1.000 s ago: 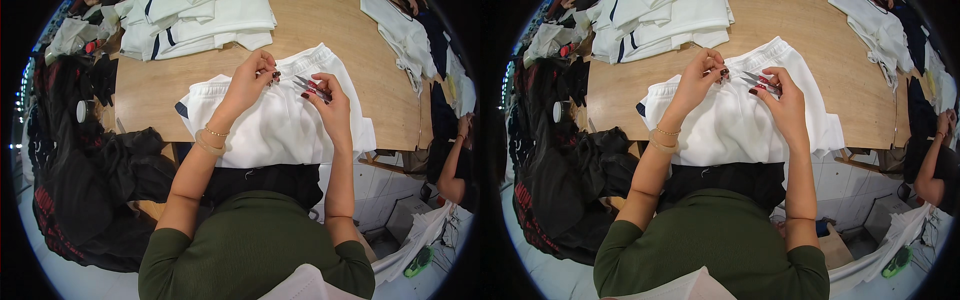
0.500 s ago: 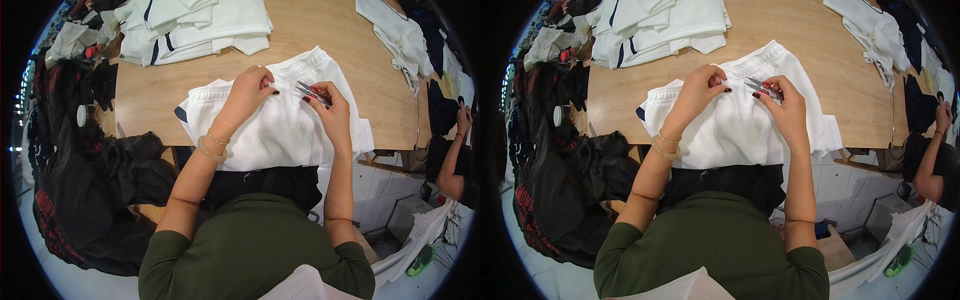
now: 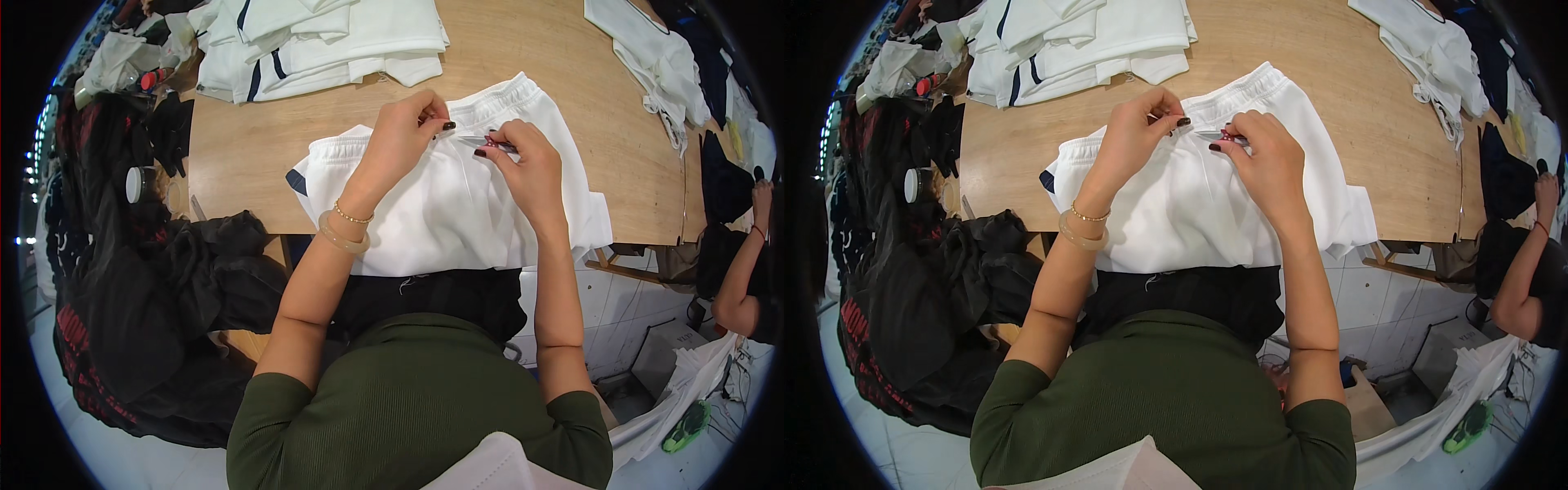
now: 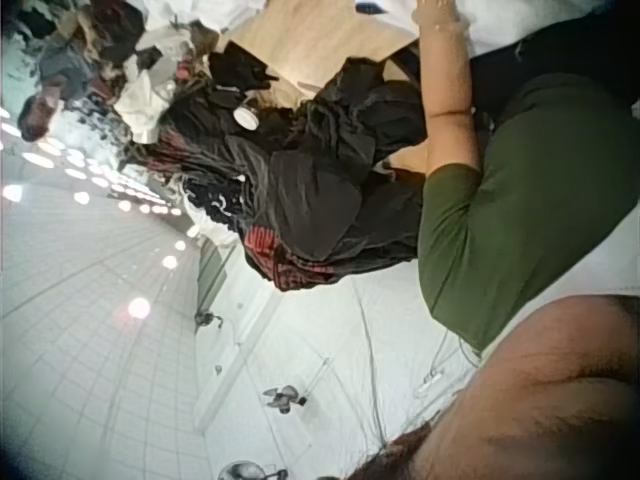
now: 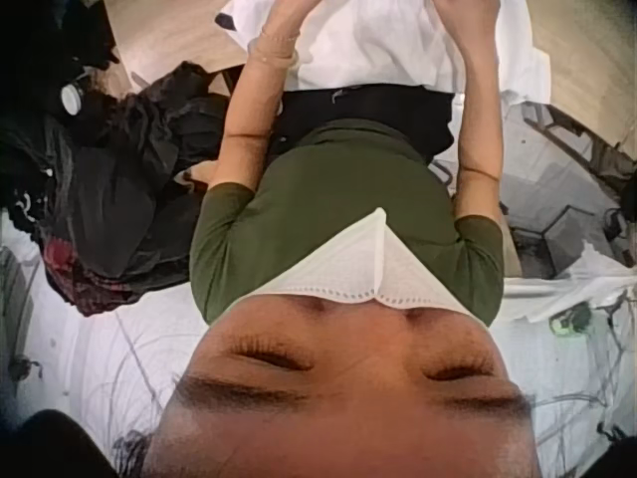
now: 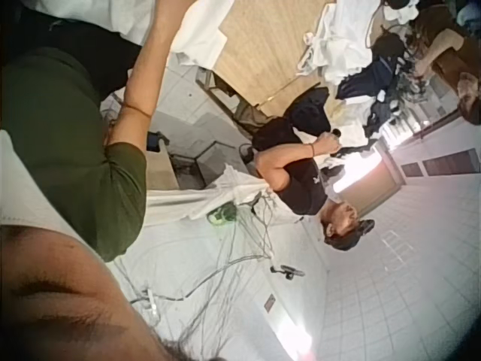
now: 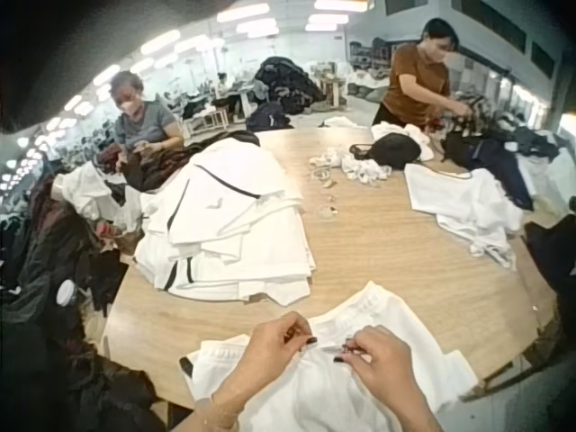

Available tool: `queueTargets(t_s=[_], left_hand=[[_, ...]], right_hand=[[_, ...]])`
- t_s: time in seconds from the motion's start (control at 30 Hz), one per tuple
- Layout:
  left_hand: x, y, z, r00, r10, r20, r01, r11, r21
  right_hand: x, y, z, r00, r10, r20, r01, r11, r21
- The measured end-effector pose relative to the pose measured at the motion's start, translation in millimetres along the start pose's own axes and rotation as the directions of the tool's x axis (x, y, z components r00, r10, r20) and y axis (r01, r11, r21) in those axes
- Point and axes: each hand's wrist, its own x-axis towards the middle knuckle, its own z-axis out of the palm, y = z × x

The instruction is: Trimming loose threads from white athletic shorts using small scissors.

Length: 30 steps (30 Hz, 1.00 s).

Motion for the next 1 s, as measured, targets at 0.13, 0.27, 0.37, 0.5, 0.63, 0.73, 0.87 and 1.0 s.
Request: queueTargets(t_s=[0.13, 0.27, 0.37, 0.5, 0.63, 0.73, 0.87, 1.0], left_hand=[[3.2, 7.9, -0.9, 1.000, 0.011, -0.022, -0.012, 0.998, -0.062], [5.4, 5.5, -0.9, 1.000, 0.017, -0.022, -0.019, 0.995, -0.094], [6.1, 4.5, -0.4, 0.999, 0.032, -0.035, -0.036, 0.992, -0.123], [7.2, 6.3, -1.3, 0.999, 0.005, -0.032, -0.010, 0.988, -0.155], [7.3, 7.3, -2.6, 0.999, 0.001, -0.032, -0.007, 0.984, -0.175], [6.2, 4.2, -3.9, 1.000, -0.011, -0.029, 0.006, 0.983, -0.183], [5.2, 3.6, -6.1, 0.999, -0.006, -0.045, -0.003, 0.982, -0.188], [5.2, 6.3, -6.0, 0.999, -0.035, 0.009, 0.036, 0.979, -0.199]], right_hand=[[7.4, -5.4, 3.5, 0.990, -0.133, 0.036, 0.138, 0.968, -0.212], [10.3, -4.3, 5.8, 0.983, -0.160, 0.085, 0.178, 0.944, -0.280], [11.0, -3.9, 8.7, 0.982, -0.169, 0.085, 0.187, 0.943, -0.277], [12.0, -5.1, 13.5, 0.980, -0.181, 0.080, 0.197, 0.939, -0.282], [12.9, -4.9, 16.4, 0.969, -0.227, 0.099, 0.247, 0.912, -0.329], [12.0, -5.5, 13.7, 0.969, -0.230, 0.095, 0.248, 0.914, -0.322], [11.0, -2.6, 11.4, 0.979, -0.194, 0.061, 0.204, 0.934, -0.293], [13.6, -1.9, 12.9, 0.979, -0.191, 0.068, 0.203, 0.934, -0.293]])
